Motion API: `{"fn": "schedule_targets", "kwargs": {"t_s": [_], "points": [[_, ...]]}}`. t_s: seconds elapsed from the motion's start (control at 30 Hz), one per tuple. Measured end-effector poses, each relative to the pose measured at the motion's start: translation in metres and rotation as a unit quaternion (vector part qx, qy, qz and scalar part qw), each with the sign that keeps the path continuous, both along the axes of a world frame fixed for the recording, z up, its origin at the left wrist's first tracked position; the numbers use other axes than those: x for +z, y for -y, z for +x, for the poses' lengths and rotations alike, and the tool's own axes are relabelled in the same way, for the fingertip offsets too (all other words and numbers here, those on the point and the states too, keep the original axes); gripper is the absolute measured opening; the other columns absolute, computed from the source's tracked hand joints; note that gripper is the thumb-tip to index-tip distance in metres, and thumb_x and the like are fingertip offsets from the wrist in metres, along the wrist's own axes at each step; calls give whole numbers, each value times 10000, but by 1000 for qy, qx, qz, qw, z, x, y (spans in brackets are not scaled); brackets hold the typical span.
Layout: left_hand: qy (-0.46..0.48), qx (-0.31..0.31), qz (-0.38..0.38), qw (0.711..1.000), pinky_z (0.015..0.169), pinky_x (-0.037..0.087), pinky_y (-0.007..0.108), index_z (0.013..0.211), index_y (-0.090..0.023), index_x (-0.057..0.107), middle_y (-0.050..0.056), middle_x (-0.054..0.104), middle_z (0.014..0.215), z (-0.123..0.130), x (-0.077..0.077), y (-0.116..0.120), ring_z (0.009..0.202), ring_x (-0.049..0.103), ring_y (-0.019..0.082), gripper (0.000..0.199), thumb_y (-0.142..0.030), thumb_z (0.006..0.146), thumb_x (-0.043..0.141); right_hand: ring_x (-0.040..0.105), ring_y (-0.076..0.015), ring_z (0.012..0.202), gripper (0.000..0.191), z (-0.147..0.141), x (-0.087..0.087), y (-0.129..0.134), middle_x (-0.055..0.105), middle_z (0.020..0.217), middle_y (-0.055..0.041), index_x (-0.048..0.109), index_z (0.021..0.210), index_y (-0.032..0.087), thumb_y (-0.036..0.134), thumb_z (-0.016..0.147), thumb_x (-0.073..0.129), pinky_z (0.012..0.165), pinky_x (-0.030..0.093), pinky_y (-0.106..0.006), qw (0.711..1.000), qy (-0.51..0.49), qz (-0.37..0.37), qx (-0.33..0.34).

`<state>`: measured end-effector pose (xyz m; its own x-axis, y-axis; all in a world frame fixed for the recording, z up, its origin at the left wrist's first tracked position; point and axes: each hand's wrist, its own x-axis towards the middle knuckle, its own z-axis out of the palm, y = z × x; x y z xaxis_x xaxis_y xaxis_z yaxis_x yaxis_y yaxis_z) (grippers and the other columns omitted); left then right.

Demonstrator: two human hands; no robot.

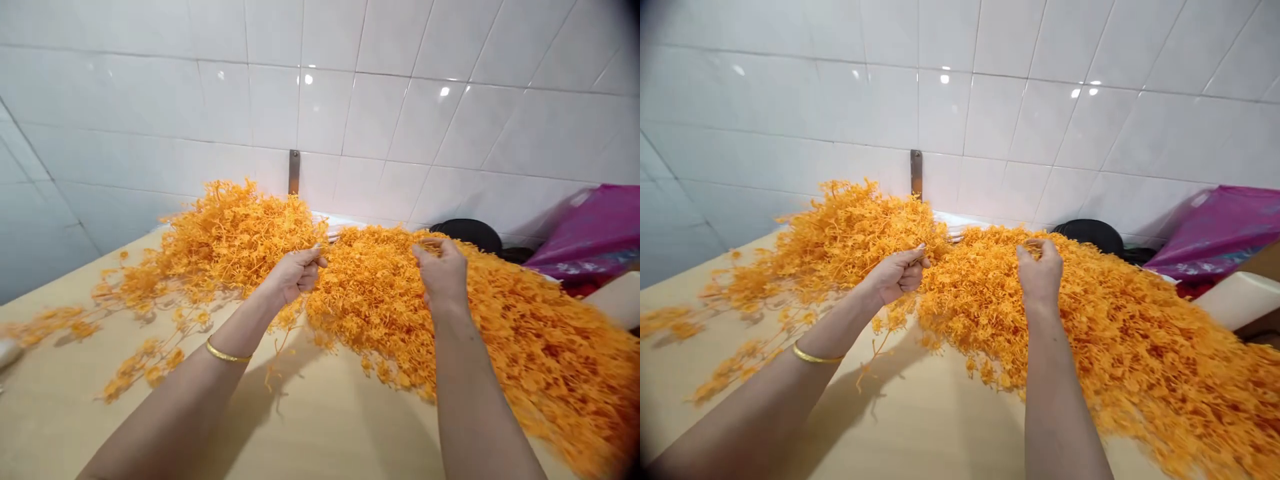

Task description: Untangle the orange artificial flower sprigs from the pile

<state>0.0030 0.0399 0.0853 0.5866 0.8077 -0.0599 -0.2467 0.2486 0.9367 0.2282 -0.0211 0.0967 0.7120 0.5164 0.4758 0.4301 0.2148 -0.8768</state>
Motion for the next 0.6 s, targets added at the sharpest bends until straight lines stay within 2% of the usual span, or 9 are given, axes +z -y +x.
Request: {"fn": "schedule_targets", "kwargs": {"t_s": [0.07,0.13,0.27,0.37,0.47,0.53,0.6], "points": [[10,3,2,1000,338,58,187,597,-128,486,-87,146,364,-8,11,-2,303,101,24,310,-320,819,385,461,-165,685,244,-7,-6,-5,481,767,-36,567,773,195,336,584,628,611,355,-295,991,106,-80,3],[17,5,15,1000,333,67,184,602,-124,491,-86,146,365,-17,26,-4,302,106,25,320,-318,826,371,462,-221,800,291,-12,-8,-7,475,854,-76,586,800,199,365,569,647,672,351,-336,979,165,-121,-14],[15,16,36,999,326,71,181,600,-119,494,-84,139,359,-29,56,-4,298,108,28,334,-312,834,355,445,-248,875,248,-17,-4,-4,486,880,-98,590,825,209,359,628,608,709,341,-359,972,207,-111,-31],[4,20,36,999,323,62,178,589,-119,484,-83,139,354,-32,72,2,297,103,28,342,-312,836,347,473,-221,833,175,-19,2,0,527,821,-79,594,778,205,335,663,570,705,348,-338,974,205,-95,-6],[-10,21,44,999,323,70,175,599,-117,486,-83,154,359,-32,78,7,300,112,28,329,-308,832,353,498,-205,796,178,-22,8,7,560,819,-76,585,773,191,339,698,521,647,361,-295,977,184,-107,32],[-20,17,51,998,324,80,177,612,-118,488,-83,165,367,-30,79,8,304,120,29,316,-315,826,366,510,-175,683,217,-25,13,13,570,793,-69,571,815,183,350,744,452,553,355,-259,972,185,-132,67],[-33,12,54,998,326,82,180,616,-120,487,-84,168,375,-28,79,8,309,119,30,310,-327,819,376,456,-132,496,262,-29,17,19,552,670,-42,551,879,183,345,789,365,446,307,-236,966,180,-156,96]]}}
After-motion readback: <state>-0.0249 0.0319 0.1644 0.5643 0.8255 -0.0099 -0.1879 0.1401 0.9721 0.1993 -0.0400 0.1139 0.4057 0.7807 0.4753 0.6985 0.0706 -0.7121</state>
